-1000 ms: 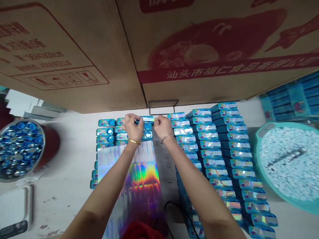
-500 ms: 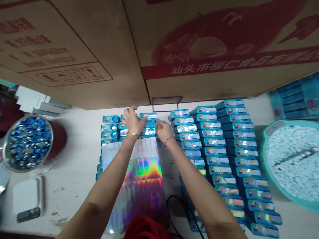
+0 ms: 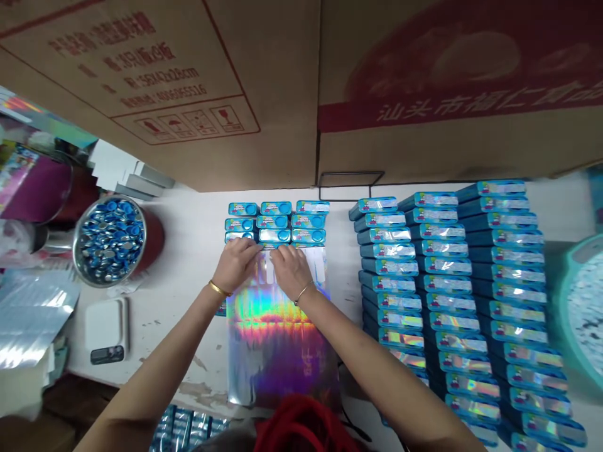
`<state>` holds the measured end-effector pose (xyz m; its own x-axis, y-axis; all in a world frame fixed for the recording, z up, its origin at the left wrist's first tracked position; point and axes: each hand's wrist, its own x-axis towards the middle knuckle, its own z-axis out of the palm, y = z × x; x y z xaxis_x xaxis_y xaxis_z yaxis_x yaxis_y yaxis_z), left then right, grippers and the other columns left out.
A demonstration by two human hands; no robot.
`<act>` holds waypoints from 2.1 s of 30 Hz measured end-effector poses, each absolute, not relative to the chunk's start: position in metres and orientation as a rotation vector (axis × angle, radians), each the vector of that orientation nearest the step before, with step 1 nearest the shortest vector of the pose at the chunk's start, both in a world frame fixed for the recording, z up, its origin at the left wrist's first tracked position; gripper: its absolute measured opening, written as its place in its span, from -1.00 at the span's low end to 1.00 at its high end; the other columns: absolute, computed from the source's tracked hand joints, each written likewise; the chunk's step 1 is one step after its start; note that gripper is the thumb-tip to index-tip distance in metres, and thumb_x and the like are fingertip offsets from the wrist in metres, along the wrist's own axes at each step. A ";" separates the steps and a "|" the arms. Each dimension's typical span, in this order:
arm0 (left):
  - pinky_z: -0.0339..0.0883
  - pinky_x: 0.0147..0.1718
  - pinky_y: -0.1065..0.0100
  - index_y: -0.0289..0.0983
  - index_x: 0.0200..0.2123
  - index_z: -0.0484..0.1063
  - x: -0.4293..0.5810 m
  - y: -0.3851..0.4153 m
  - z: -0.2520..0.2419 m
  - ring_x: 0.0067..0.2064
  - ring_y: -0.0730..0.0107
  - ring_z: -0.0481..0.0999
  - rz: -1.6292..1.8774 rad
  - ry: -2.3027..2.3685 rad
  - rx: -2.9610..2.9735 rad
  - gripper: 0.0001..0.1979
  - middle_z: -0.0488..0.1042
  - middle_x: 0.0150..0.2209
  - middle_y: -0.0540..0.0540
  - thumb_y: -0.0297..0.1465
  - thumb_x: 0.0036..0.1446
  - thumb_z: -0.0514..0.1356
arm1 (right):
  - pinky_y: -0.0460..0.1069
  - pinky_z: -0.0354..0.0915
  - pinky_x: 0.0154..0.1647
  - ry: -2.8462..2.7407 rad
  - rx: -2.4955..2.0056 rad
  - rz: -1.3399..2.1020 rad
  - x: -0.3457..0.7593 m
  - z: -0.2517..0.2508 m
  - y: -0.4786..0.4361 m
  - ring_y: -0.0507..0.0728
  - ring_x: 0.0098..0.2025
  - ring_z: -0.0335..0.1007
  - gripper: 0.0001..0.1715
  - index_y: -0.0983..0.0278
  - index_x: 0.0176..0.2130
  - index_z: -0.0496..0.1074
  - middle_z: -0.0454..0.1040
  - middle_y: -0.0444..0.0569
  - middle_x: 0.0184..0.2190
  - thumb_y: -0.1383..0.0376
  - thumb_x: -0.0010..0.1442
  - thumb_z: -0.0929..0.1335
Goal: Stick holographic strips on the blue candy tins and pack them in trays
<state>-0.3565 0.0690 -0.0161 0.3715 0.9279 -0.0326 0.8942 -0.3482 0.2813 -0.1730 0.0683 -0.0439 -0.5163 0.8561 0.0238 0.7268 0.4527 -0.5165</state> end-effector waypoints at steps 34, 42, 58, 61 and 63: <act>0.26 -0.22 0.30 -0.22 -0.37 0.34 -0.306 -0.003 0.039 -0.29 0.39 0.45 1.159 1.957 1.332 -0.84 0.45 -0.37 -0.01 -0.31 0.13 0.26 | 0.09 0.21 -0.09 -1.872 -1.266 1.141 -0.163 -0.036 0.075 0.21 -0.14 0.33 -0.54 0.28 -0.21 0.44 0.45 0.09 -0.24 0.09 0.39 0.11; 0.24 -0.39 0.44 -0.25 -0.45 0.33 -0.272 0.041 0.020 -0.45 0.53 0.35 1.378 1.643 0.647 -0.71 0.34 -0.50 0.08 -0.28 -0.07 0.39 | -0.03 0.25 -0.32 -1.165 -1.211 1.632 -0.132 -0.002 0.061 0.07 -0.40 0.29 -0.51 0.23 -0.40 0.39 0.37 -0.13 -0.48 -0.14 0.16 0.32; 0.16 -0.05 0.11 -0.24 -0.51 0.41 -0.214 0.138 -0.030 -0.09 0.15 0.35 0.904 2.198 1.403 -0.88 0.42 -0.21 -0.10 -0.41 0.04 0.28 | -0.04 0.00 -0.49 -1.538 -1.704 1.043 -0.074 -0.047 0.150 0.03 -0.56 0.07 -0.65 0.23 -0.54 0.33 0.20 -0.19 -0.66 0.12 0.18 0.26; 0.15 -0.06 0.08 -0.23 -0.49 0.40 -0.213 0.141 -0.033 -0.05 0.09 0.34 0.757 2.248 1.454 -0.89 0.41 -0.17 -0.12 -0.41 0.05 0.25 | -0.03 0.01 -0.49 -1.562 -1.718 1.040 -0.074 -0.058 0.155 0.04 -0.55 0.08 -0.66 0.23 -0.55 0.33 0.22 -0.18 -0.65 0.12 0.17 0.27; 0.16 -0.05 0.05 -0.22 -0.46 0.39 -0.213 0.143 -0.032 -0.03 0.05 0.33 0.659 2.265 1.487 -0.91 0.40 -0.15 -0.14 -0.40 0.06 0.24 | -0.03 0.04 -0.48 -1.528 -1.701 1.078 -0.073 -0.065 0.156 0.04 -0.54 0.11 -0.65 0.23 -0.55 0.34 0.24 -0.17 -0.64 0.11 0.16 0.28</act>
